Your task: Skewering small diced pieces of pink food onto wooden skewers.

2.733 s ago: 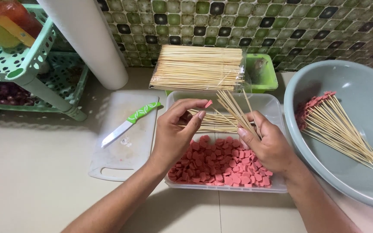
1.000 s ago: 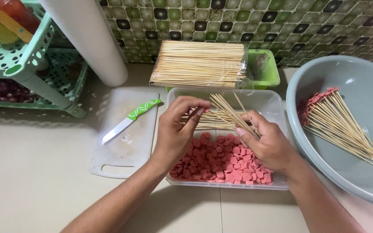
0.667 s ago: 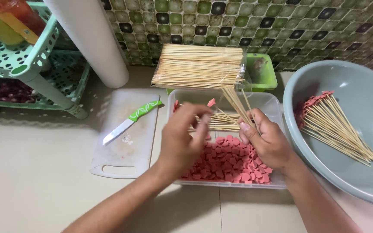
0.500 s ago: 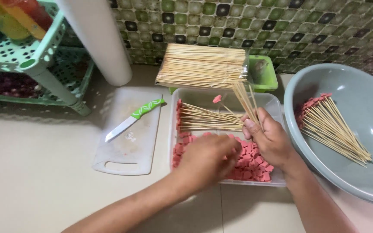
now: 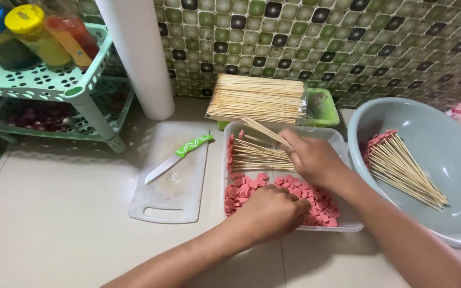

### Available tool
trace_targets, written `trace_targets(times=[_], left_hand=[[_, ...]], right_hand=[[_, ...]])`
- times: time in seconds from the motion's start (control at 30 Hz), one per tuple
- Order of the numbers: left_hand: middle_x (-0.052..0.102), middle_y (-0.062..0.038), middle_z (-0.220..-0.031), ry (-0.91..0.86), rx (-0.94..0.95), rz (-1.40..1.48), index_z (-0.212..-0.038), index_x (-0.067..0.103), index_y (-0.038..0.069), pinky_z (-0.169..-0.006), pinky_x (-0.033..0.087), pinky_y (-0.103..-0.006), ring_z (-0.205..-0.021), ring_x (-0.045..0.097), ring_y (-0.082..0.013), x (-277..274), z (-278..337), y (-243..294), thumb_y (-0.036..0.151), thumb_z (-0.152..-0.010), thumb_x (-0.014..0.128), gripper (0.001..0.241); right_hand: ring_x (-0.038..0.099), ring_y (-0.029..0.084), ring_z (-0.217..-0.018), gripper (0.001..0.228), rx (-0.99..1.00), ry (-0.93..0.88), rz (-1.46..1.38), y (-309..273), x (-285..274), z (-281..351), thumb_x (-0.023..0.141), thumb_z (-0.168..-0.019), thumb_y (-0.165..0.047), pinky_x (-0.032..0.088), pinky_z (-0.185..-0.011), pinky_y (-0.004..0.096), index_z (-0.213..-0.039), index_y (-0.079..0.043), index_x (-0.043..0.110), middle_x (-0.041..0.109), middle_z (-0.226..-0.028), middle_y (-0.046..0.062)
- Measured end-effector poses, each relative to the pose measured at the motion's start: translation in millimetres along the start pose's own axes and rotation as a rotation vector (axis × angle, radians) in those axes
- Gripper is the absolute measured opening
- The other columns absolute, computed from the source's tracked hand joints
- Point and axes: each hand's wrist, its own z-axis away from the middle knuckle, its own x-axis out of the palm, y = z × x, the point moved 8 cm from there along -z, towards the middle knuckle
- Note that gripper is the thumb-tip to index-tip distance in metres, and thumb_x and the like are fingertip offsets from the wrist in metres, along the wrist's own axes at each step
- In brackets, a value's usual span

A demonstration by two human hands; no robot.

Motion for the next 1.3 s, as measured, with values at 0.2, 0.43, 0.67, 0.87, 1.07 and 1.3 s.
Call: trace_targets(times=[0.2,0.43,0.67,0.87,1.07,1.3], left_hand=[[0.063,-0.004,-0.059,-0.054,-0.030,0.020,-0.070,0.056,0.010,-0.051,0.048,-0.0509,-0.057,0.064,-0.0324,-2.7,-2.6,0.2,0.016,-0.088,0.064,0.020],[0.066,-0.005,-0.064,0.010,-0.044,0.033,-0.071,0.058,0.012,-0.052,0.048,-0.0490,-0.061,0.066,-0.0326,-1.0,-0.3,0.0,0.031,-0.094,0.070,0.032],[0.066,-0.003,-0.067,-0.061,-0.053,0.046,-0.076,0.060,0.012,-0.048,0.045,-0.0458,-0.062,0.064,-0.0307,2.7,-0.3,-1.9,0.021,-0.093,0.067,0.020],[0.064,-0.004,-0.064,-0.027,-0.041,0.051,-0.073,0.057,0.011,-0.049,0.045,-0.0463,-0.059,0.063,-0.0308,-2.9,-1.4,0.1,0.020,-0.095,0.066,0.026],[0.063,-0.002,-0.063,-0.024,-0.049,0.022,-0.072,0.059,0.013,-0.052,0.045,-0.0447,-0.060,0.063,-0.0284,-0.7,0.3,-0.3,0.023,-0.096,0.067,0.028],[0.066,-0.004,-0.066,-0.019,-0.058,0.049,-0.073,0.060,0.012,-0.052,0.045,-0.0465,-0.064,0.065,-0.0310,0.6,0.9,-0.9,0.029,-0.098,0.068,0.031]], right_hand=[[0.059,0.019,-0.057,0.044,-0.104,0.016,0.199,-12.8,17.7,-44.2,0.045,-0.093,0.002,0.046,-0.047,0.030,-0.130,-0.021,0.052,0.065,-0.076,0.002],[0.067,0.029,-0.079,0.044,-0.172,0.163,0.235,-1.6,38.6,-50.4,0.052,-0.076,0.003,0.048,-0.046,0.043,-0.115,-0.019,0.050,0.065,-0.089,0.006],[0.057,0.026,-0.080,0.032,-0.372,0.423,0.347,-20.7,32.0,-44.2,0.054,-0.084,0.001,0.046,-0.064,0.039,-0.112,-0.013,0.060,0.062,-0.090,0.004],[0.055,0.022,-0.078,0.024,-0.402,0.534,0.452,-30.6,28.2,-38.2,0.053,-0.092,-0.003,0.042,-0.062,0.034,-0.112,-0.013,0.060,0.060,-0.088,0.002],[0.059,0.021,-0.079,0.025,-0.404,0.583,0.506,-28.7,29.6,-38.6,0.055,-0.095,-0.006,0.044,-0.061,0.033,-0.118,-0.012,0.063,0.065,-0.092,0.002],[0.059,0.021,-0.076,0.022,-0.409,0.597,0.428,-33.7,19.5,-33.1,0.054,-0.096,-0.004,0.044,-0.061,0.032,-0.115,-0.012,0.062,0.065,-0.090,0.002]])
